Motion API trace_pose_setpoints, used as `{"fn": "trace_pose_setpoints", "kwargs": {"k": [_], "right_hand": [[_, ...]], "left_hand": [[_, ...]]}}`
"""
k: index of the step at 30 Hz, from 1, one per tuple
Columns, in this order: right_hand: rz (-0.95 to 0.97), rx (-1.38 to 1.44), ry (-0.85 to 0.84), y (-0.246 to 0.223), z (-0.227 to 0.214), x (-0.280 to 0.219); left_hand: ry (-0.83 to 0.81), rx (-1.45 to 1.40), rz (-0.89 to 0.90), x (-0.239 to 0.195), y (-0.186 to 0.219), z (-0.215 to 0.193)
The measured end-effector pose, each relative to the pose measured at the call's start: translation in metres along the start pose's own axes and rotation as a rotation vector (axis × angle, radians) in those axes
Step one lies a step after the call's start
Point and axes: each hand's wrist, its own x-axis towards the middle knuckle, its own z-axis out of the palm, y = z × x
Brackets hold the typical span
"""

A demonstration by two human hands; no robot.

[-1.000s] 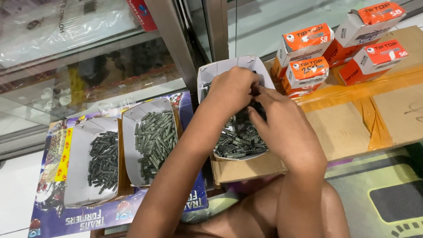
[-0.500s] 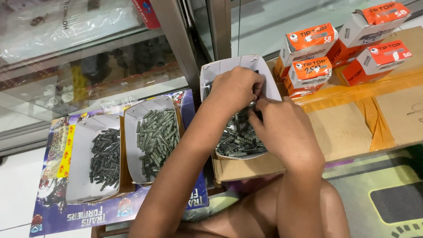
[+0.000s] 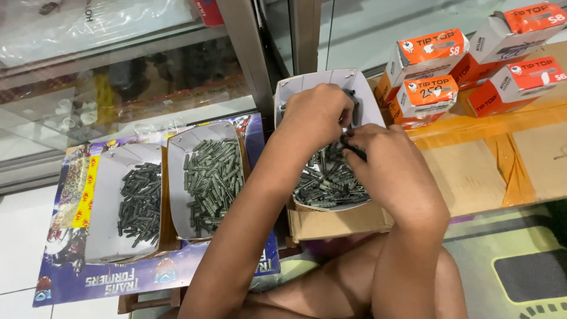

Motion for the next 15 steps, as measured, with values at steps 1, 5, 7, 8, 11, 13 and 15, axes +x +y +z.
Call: {"fn": "trace_pose_setpoints", "kwargs": {"k": [1, 5, 7, 8, 11, 13, 15], "right_hand": [[0.003, 0.019, 0.006, -0.0016, -0.0004, 0.0001], [0.026, 0.040, -0.003, 0.0023, 0.0006, 0.0001], [0.015, 0.068, 0.008, 0.0024, 0.0019, 0.0010], [0.013, 0.068, 0.007, 0.0022, 0.0005, 0.0019], [0.008, 0.087, -0.005, 0.0028, -0.0016, 0.0029], [-0.004, 0.112, -0.003, 0.0035, -0.0015, 0.0035], [-0.010, 0.109, 0.004, 0.0046, -0.0004, 0.0021]], "left_hand": [[-0.019, 0.000, 0.003, -0.0022, 0.0014, -0.0008], [-0.025, -0.024, 0.013, -0.0046, 0.0002, -0.0028], [-0.041, -0.023, 0.003, -0.0058, 0.0004, -0.0056], [-0.040, -0.024, 0.000, -0.0073, -0.0003, -0.0067], [-0.035, -0.093, 0.008, -0.0094, -0.0020, -0.0076], [-0.046, -0.048, -0.025, -0.0075, -0.0038, -0.0067], [-0.030, -0.035, -0.012, -0.0081, -0.0025, -0.0101]]}}
